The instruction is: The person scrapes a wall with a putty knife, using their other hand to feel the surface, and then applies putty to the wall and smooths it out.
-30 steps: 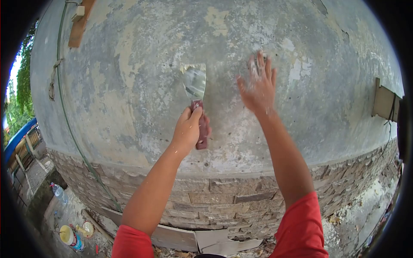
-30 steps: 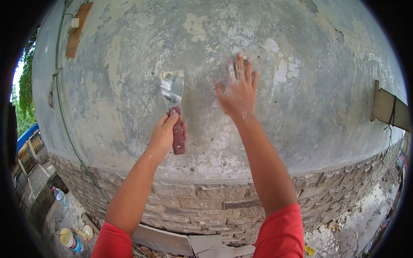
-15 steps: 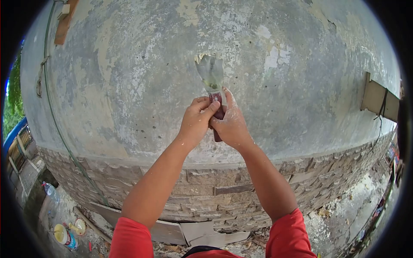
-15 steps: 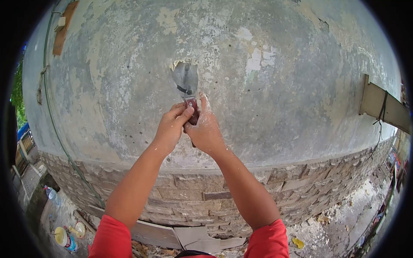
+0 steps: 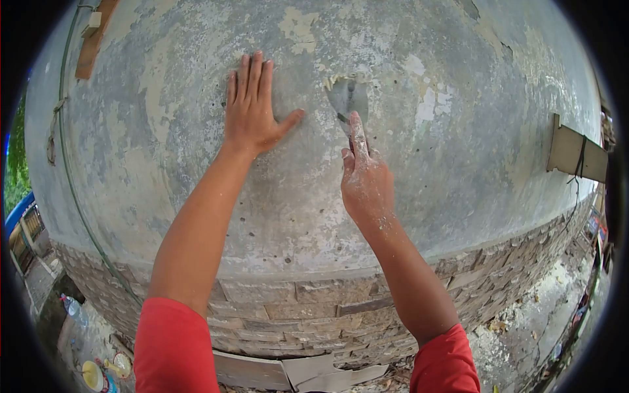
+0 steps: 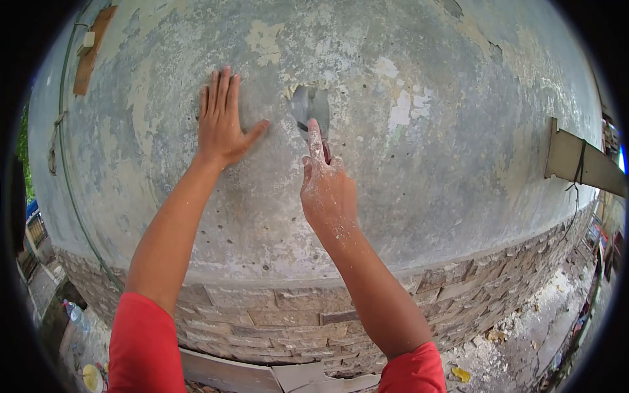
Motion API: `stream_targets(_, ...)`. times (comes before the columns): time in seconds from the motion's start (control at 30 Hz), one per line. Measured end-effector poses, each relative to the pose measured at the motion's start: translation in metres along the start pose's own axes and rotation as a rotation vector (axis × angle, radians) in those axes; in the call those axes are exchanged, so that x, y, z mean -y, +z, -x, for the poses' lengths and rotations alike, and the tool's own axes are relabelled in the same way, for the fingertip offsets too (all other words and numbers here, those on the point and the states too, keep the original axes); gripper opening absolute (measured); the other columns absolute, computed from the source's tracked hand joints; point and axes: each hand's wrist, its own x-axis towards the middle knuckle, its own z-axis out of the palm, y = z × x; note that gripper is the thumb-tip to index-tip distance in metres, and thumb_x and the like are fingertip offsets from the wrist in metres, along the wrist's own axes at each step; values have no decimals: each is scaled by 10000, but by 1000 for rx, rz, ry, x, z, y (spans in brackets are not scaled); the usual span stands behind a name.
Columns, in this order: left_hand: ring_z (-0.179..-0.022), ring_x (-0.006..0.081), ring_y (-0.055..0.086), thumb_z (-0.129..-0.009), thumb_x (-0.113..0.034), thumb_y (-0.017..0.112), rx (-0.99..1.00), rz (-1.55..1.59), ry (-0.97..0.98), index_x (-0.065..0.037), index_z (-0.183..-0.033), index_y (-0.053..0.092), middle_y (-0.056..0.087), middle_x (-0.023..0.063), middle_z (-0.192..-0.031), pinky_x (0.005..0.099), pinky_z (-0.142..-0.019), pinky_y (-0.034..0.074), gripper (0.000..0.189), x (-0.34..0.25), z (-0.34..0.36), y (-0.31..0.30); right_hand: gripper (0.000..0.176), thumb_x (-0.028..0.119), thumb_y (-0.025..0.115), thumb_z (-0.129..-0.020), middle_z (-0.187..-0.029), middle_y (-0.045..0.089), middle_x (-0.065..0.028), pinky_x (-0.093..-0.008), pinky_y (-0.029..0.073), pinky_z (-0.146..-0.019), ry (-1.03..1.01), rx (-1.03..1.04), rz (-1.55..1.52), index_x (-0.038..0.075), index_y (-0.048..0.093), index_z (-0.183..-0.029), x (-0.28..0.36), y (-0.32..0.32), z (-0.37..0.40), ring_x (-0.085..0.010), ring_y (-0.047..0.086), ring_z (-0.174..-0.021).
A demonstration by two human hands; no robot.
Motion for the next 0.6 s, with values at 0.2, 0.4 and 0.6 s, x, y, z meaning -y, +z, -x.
stream_targets(0.2, -1459, 302, 90, -777, -658, 582, 23, 47, -18, -53, -1496, 183, 141, 129, -1573, 480, -1181, 80, 1022, 2, 2, 1, 551, 92, 510, -941, -877, 644, -250, -441, 465, -554, -104, -101, 102, 192, 357, -1461, -3, 31, 8, -355, 625, -618)
stream_targets(0.4, -1460, 300, 88, -770, -649, 589, -1, 86, -16, -51, -1494, 189, 147, 130, -1572, 477, -1181, 77, 1021, 2, 3, 1, 490, 104, 503, -947, -808, 644, -251, -451, 462, -543, 21, -81, 159, 154, 414, -1426, 26, 13, -29, -373, 626, -589)
stream_targets(0.6, -1460, 310, 81, -783, -674, 561, 18, 42, -11, -44, -1492, 192, 149, 145, -1568, 484, -1177, 74, 1017, 2, 3, 2, 459, 148, 485, -962, -689, 625, -234, -447, 453, -542, -53, -151, 141, 119, 422, -1416, 3, 25, -15, -342, 637, -581)
